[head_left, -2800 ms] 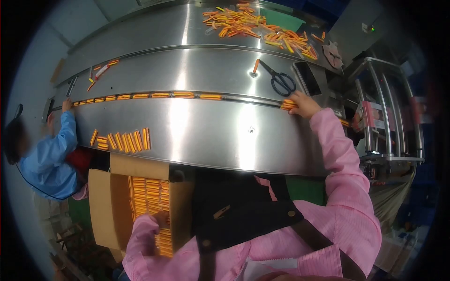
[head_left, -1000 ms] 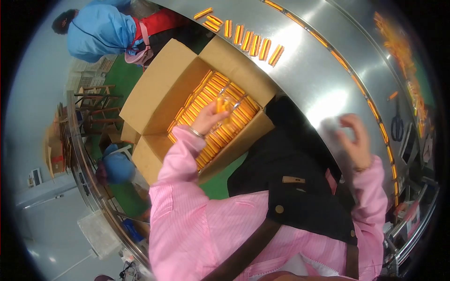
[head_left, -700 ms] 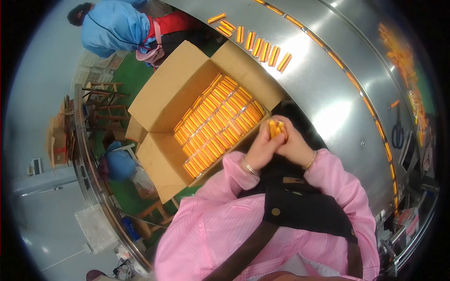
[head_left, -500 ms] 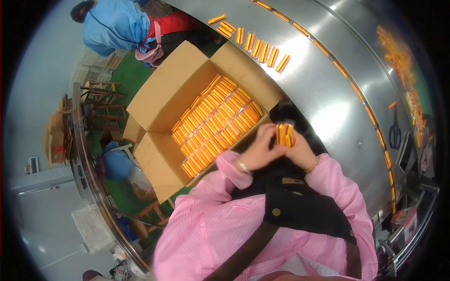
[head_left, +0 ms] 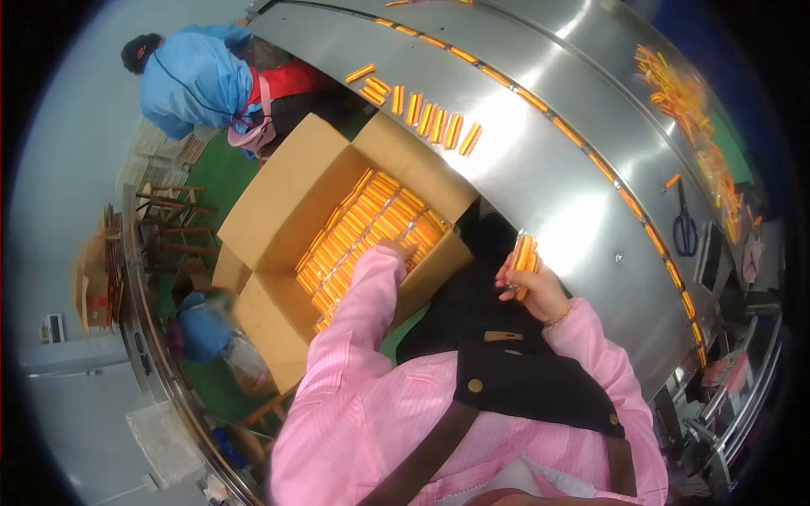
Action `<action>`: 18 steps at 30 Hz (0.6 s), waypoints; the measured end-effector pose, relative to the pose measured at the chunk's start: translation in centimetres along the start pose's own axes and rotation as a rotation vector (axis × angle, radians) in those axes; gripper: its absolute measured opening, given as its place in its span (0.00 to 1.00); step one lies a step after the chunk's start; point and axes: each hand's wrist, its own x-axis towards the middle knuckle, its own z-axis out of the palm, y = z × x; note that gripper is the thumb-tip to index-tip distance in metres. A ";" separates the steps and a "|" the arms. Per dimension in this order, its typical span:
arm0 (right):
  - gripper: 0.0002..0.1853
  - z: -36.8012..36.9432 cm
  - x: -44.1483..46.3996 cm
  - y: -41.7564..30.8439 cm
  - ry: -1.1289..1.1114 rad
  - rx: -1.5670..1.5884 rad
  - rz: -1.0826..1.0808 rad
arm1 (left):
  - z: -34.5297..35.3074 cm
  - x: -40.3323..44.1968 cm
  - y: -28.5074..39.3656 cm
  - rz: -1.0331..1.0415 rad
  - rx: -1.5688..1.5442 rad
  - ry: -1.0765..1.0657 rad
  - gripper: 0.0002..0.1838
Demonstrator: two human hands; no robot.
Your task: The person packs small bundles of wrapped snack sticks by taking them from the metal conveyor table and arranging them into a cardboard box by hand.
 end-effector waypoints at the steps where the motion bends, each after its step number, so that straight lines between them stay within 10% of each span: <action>1: 0.12 -0.1 0.0 0.2 0.005 0.010 0.006 | -0.7 -1.8 0.0 0.097 0.144 -0.014 0.35; 4: 0.12 -0.2 -0.2 0.4 0.007 0.043 -0.019 | 0.3 -1.6 0.6 0.095 0.323 0.035 0.25; 10: 0.13 -0.6 -0.4 0.5 -0.009 0.064 -0.065 | 3.6 0.8 -2.2 -0.121 -0.555 0.345 0.41; 18: 0.12 -1.0 -1.2 0.0 0.014 0.074 -0.106 | 2.0 -3.4 -0.7 0.015 -0.372 0.302 0.31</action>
